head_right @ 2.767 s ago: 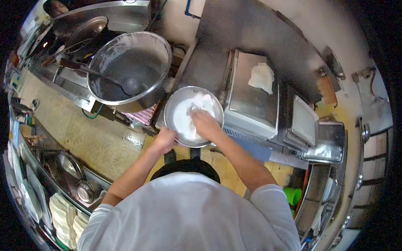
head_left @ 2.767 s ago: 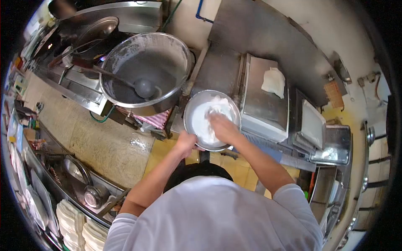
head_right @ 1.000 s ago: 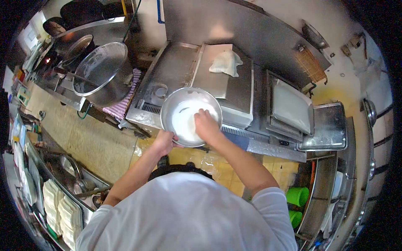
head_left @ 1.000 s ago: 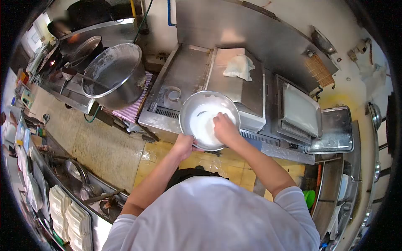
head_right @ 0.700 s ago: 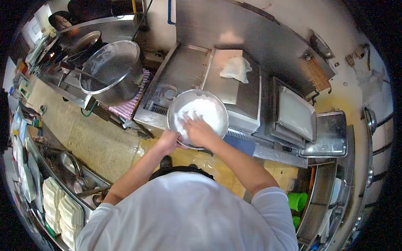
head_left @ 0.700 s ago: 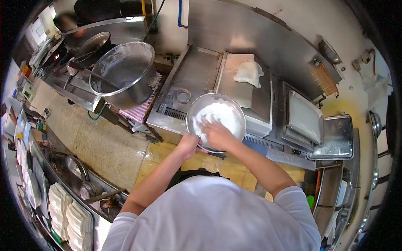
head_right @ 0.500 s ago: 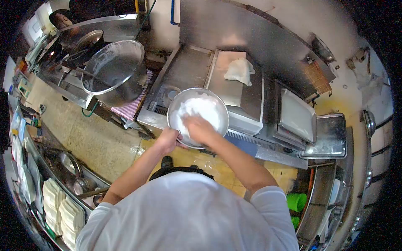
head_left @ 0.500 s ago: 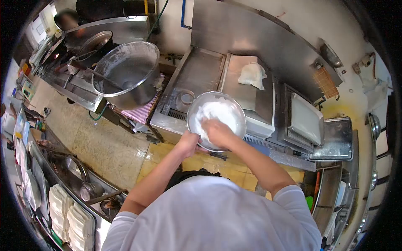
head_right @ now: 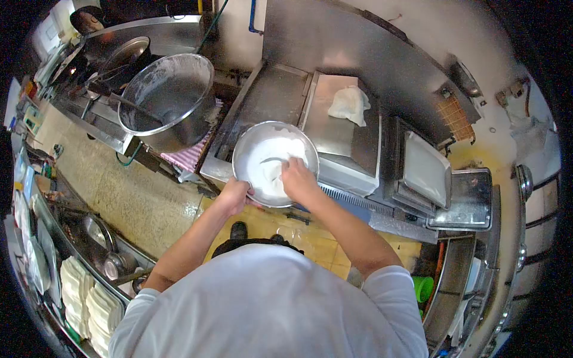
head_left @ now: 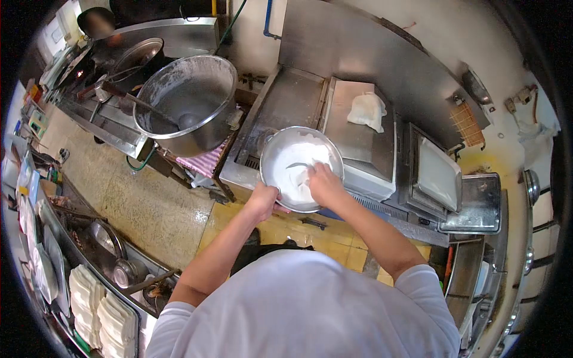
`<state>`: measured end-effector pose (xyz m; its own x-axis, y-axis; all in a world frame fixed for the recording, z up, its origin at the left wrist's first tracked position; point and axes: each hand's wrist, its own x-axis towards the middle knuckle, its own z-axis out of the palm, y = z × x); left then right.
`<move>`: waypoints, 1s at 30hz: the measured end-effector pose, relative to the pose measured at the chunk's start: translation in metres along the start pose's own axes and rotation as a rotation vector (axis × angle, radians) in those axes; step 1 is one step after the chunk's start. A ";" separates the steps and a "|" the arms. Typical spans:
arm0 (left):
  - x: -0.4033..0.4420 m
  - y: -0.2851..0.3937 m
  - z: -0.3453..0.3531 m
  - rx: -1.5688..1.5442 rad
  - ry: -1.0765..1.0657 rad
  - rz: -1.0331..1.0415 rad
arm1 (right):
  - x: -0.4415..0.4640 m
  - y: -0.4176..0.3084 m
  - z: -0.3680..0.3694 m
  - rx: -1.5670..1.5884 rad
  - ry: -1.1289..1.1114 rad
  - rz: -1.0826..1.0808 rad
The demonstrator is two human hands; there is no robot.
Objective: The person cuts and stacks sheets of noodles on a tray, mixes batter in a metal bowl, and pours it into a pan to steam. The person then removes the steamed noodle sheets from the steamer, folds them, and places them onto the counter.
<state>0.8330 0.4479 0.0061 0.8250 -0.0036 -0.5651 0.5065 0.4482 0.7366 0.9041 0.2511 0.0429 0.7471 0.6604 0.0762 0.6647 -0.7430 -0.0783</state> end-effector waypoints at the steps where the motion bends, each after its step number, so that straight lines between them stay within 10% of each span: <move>1: 0.003 0.002 0.000 0.011 0.030 0.003 | 0.001 -0.005 -0.004 0.033 -0.098 0.069; 18: 0.004 0.001 0.000 -0.047 -0.039 -0.001 | 0.006 -0.027 -0.010 0.174 -0.347 0.106; 30: 0.005 -0.002 -0.003 -0.075 -0.045 -0.037 | 0.020 0.015 0.007 0.024 -0.042 0.072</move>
<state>0.8354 0.4497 0.0009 0.8172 -0.0607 -0.5731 0.5181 0.5128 0.6845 0.9292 0.2540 0.0367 0.7923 0.6095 0.0282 0.6087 -0.7862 -0.1064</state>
